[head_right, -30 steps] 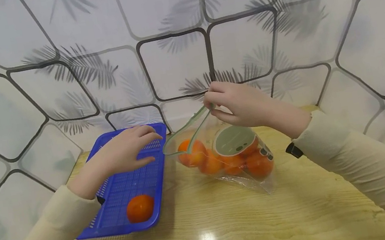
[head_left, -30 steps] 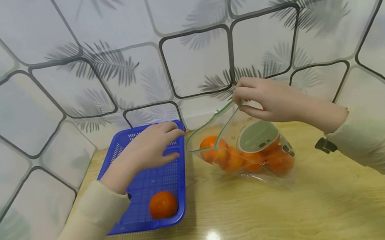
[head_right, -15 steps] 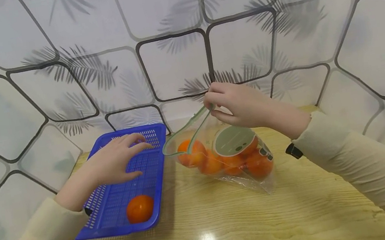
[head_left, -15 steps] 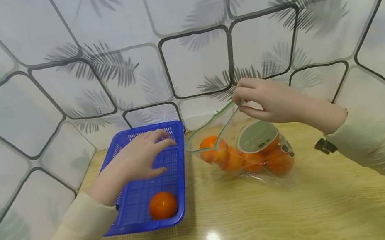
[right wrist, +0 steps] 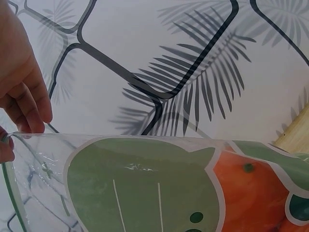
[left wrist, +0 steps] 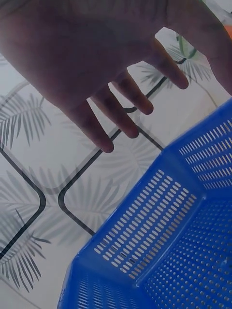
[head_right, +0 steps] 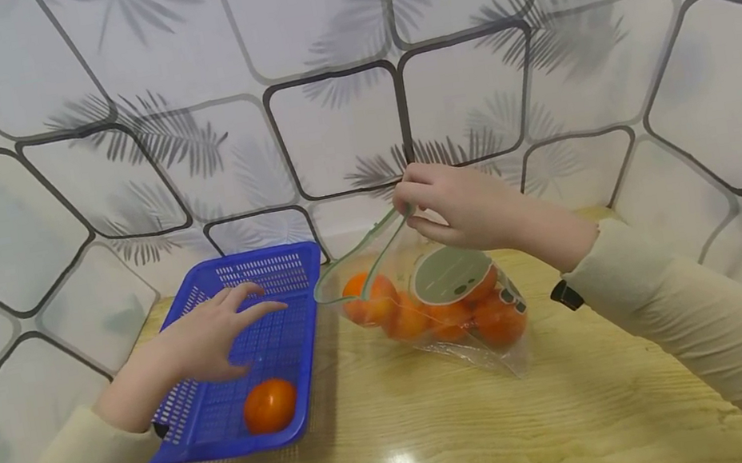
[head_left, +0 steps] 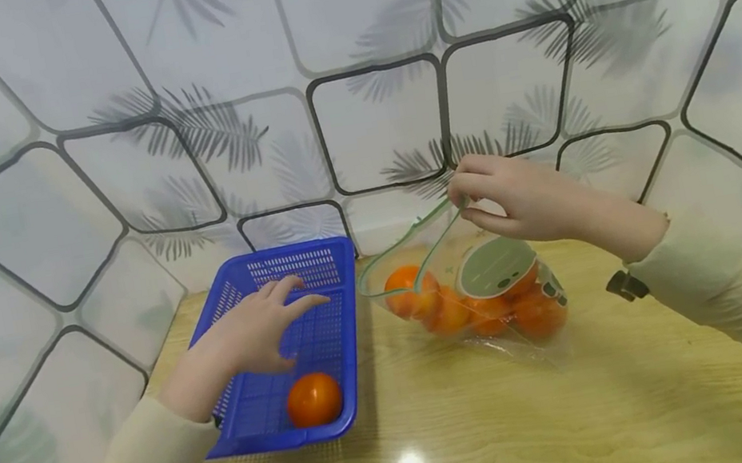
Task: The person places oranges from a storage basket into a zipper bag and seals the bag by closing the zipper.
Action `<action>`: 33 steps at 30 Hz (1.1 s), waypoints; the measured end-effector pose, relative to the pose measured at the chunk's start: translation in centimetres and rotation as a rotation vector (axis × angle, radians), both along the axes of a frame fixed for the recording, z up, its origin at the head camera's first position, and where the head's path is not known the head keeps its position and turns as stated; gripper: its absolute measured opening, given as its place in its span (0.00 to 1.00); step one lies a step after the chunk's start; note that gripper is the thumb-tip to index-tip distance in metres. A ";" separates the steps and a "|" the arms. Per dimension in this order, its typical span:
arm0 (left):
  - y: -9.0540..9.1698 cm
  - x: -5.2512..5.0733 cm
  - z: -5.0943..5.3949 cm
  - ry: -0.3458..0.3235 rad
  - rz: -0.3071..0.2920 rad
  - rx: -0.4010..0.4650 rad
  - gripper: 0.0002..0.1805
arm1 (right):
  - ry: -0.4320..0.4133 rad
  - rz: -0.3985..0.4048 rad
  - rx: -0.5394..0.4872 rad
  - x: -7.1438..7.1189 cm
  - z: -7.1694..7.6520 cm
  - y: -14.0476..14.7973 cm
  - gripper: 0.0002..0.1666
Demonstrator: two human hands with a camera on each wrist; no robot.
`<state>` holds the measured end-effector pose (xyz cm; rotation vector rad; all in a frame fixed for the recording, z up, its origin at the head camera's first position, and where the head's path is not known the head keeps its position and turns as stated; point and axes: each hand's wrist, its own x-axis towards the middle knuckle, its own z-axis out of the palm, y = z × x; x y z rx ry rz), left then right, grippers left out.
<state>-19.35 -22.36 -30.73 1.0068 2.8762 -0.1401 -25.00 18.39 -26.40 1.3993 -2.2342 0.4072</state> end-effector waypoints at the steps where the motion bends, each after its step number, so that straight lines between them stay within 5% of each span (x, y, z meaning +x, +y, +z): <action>1: -0.1 0.1 -0.1 -0.006 0.001 -0.004 0.48 | 0.000 0.002 -0.002 0.0 0.0 0.0 0.11; 12: -1.3 2.0 -1.9 -0.025 -0.045 0.012 0.49 | 0.012 0.019 -0.009 -0.2 -0.3 0.0 0.10; 23: -0.3 3.4 -3.8 -0.106 -0.076 -0.030 0.50 | 0.012 0.012 -0.009 -0.2 -0.3 0.0 0.10; 33: 0.5 3.3 -4.1 -0.181 -0.035 -0.066 0.45 | -0.014 0.005 -0.007 -0.1 -0.2 0.1 0.08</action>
